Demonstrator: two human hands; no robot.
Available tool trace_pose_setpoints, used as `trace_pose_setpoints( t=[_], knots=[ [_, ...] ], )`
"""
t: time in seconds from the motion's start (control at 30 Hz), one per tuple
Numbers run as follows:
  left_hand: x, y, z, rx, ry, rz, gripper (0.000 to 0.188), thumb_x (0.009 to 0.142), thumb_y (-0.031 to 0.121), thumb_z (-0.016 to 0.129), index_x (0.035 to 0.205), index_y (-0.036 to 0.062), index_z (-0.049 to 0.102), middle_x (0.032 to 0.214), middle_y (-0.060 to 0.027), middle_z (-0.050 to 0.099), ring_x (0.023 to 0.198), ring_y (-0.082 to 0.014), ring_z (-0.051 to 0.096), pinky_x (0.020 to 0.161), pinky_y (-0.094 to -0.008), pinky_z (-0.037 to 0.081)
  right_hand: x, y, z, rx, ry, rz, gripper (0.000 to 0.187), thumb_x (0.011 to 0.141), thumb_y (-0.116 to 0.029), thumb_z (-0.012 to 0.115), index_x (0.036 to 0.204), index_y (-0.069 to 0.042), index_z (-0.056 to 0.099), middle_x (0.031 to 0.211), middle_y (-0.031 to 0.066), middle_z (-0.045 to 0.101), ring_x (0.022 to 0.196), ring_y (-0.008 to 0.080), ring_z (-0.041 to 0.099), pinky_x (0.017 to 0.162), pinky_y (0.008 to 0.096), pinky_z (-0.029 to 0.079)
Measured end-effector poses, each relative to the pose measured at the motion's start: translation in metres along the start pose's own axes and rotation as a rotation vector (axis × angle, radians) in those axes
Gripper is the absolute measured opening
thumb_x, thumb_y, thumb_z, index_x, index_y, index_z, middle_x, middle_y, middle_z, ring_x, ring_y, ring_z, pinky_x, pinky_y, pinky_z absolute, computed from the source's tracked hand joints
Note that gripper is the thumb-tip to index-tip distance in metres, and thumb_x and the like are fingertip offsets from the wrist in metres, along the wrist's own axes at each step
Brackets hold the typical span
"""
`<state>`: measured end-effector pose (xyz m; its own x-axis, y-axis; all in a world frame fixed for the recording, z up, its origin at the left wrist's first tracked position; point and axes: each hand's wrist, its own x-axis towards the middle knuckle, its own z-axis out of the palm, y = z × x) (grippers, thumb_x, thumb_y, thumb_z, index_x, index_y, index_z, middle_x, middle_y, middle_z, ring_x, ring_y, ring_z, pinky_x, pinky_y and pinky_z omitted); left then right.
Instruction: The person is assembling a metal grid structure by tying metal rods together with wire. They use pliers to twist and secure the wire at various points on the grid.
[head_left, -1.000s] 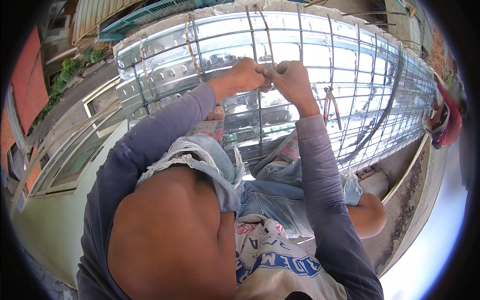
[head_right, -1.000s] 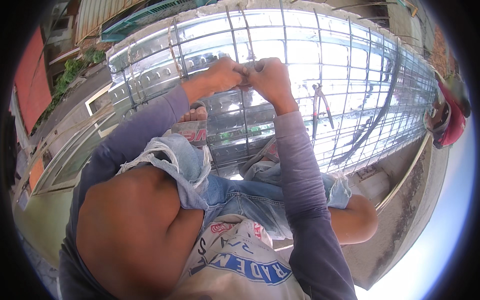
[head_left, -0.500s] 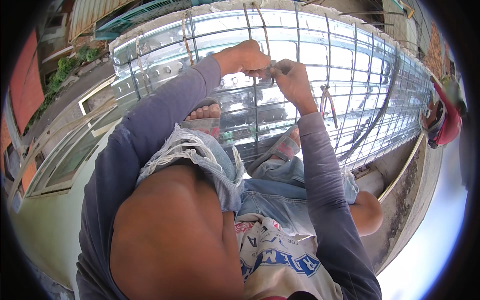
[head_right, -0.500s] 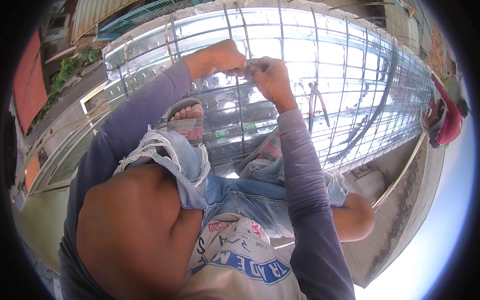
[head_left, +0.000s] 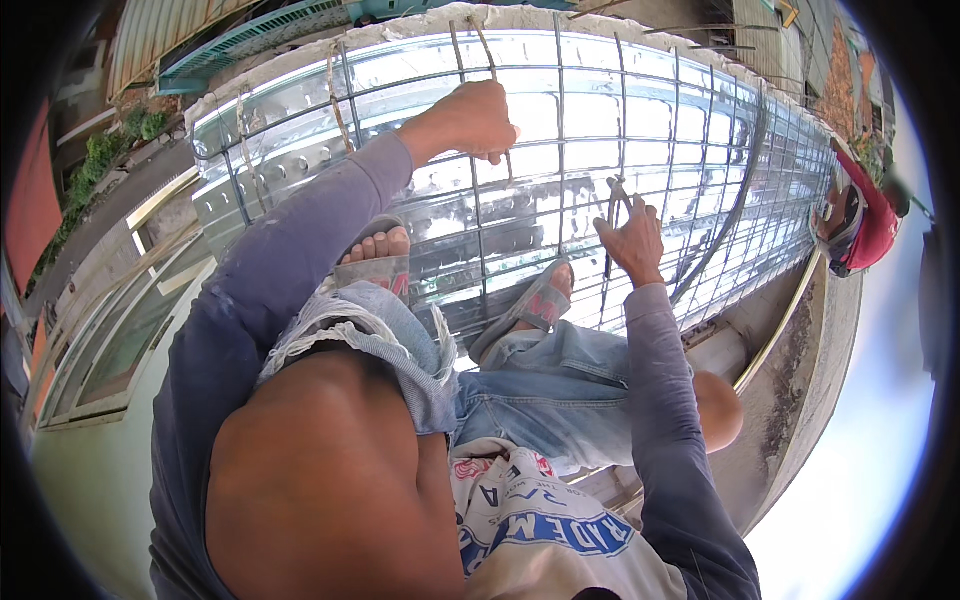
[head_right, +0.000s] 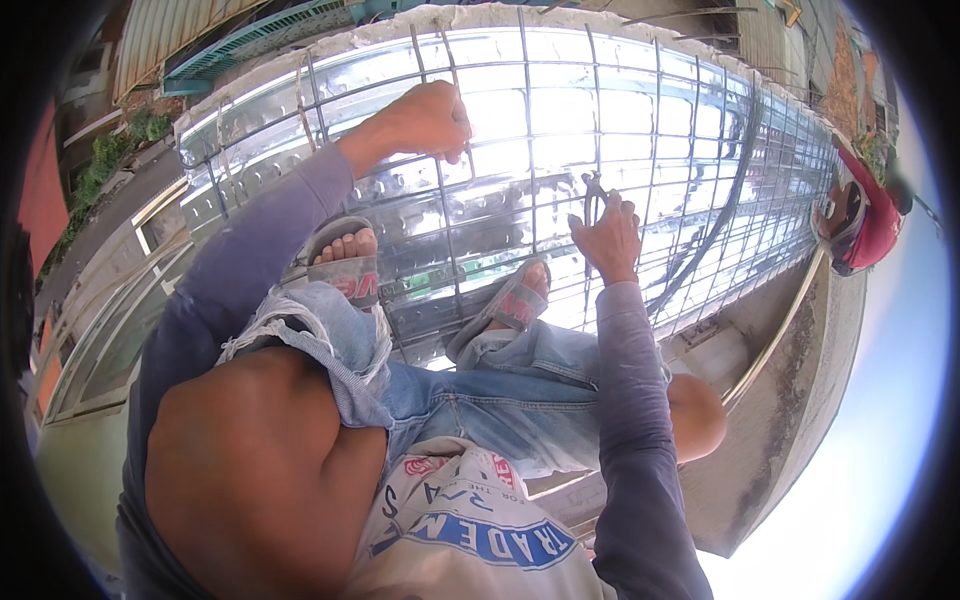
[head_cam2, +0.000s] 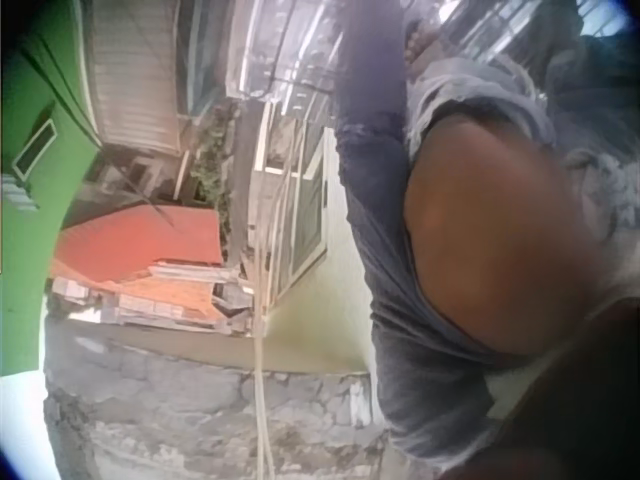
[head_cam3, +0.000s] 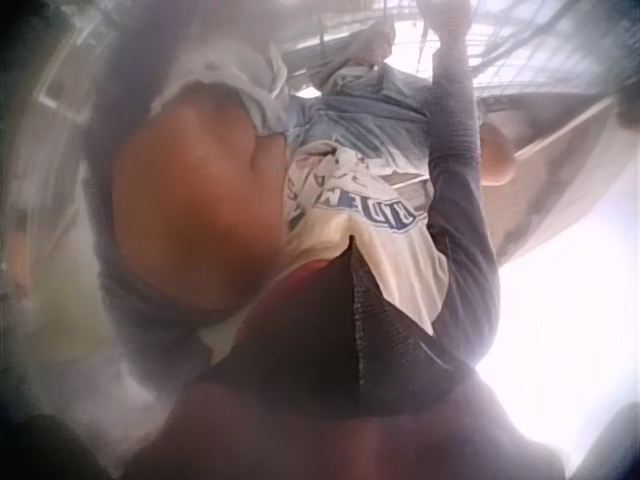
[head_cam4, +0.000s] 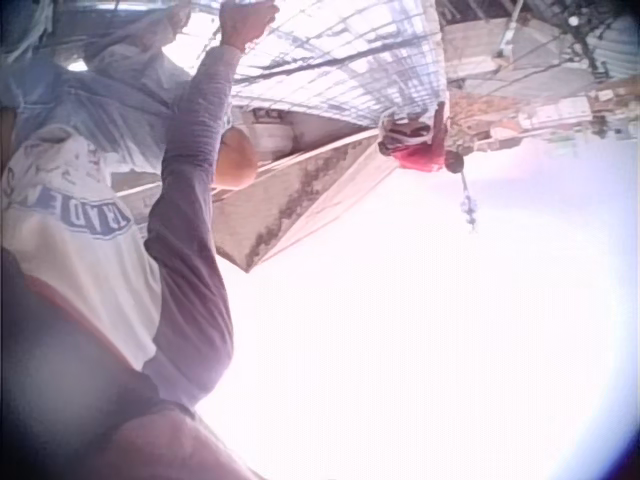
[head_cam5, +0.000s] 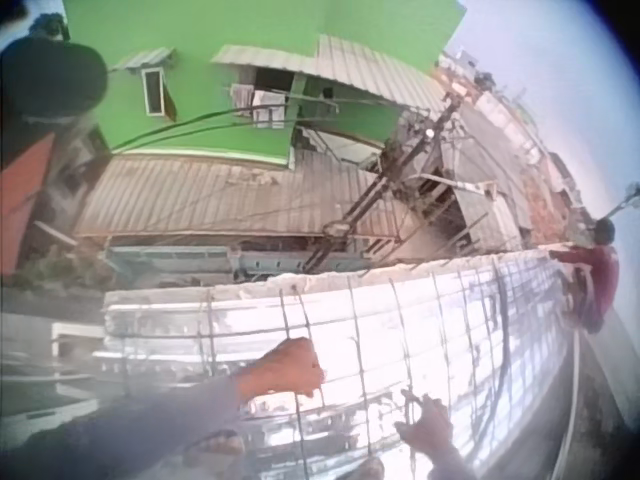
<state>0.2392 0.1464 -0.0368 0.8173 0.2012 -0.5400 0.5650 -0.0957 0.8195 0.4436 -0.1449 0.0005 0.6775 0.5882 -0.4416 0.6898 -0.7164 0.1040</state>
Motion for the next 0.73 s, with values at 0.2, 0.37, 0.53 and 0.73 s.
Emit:
trace_pose_setpoints(
  t=[0.2,0.37,0.53,0.73],
  knots=[
    [-0.025,-0.015,-0.013,-0.066,0.052,-0.01,0.033,0.1,0.02,0.065,0.086,-0.0065,0.078,0.076,-0.0141,0.078,0.069,-0.0175,0.076,0.068,-0.0325,0.061,0.002,0.044,0.029,-0.062,-0.106,-0.064,0.05,0.089,-0.026,0.074,0.128,0.001,0.057,0.112,0.0274,0.069,0.107,0.0458,0.069,0.091,0.0564,0.056],
    [-0.046,-0.037,0.008,-0.131,-0.138,-0.007,0.031,0.099,0.019,0.065,0.088,-0.007,0.078,0.076,-0.0126,0.078,0.07,-0.0181,0.076,0.068,-0.0332,0.061,-0.004,0.038,0.003,-0.122,-0.206,-0.11,0.022,0.096,-0.018,0.06,0.105,0.002,0.065,0.086,0.0257,0.072,0.082,0.0485,0.07,0.082,0.0568,0.057],
    [-0.05,-0.042,0.017,-0.206,-0.256,-0.041,0.036,0.104,0.029,0.068,0.096,-0.0056,0.079,0.085,-0.0125,0.08,0.076,-0.0186,0.079,0.07,-0.0313,0.063,-0.026,0.0,-0.079,0.676,-0.678,0.007,0.025,0.102,-0.026,0.068,0.101,-0.001,0.068,0.079,0.0029,0.063,0.067,0.0124,0.058,0.064,0.0328,0.053],
    [-0.07,-0.041,0.027,-0.378,-0.421,0.039,0.039,0.103,0.033,0.07,0.106,-0.0051,0.078,0.095,-0.0157,0.08,0.087,-0.0217,0.081,0.081,-0.0324,0.065,-0.046,-0.065,-0.131,0.496,-0.654,-0.181,0.043,0.102,-0.033,0.069,0.125,0.003,0.071,0.085,0.0052,0.07,0.077,0.0154,0.064,0.076,0.0335,0.053]
  ],
)
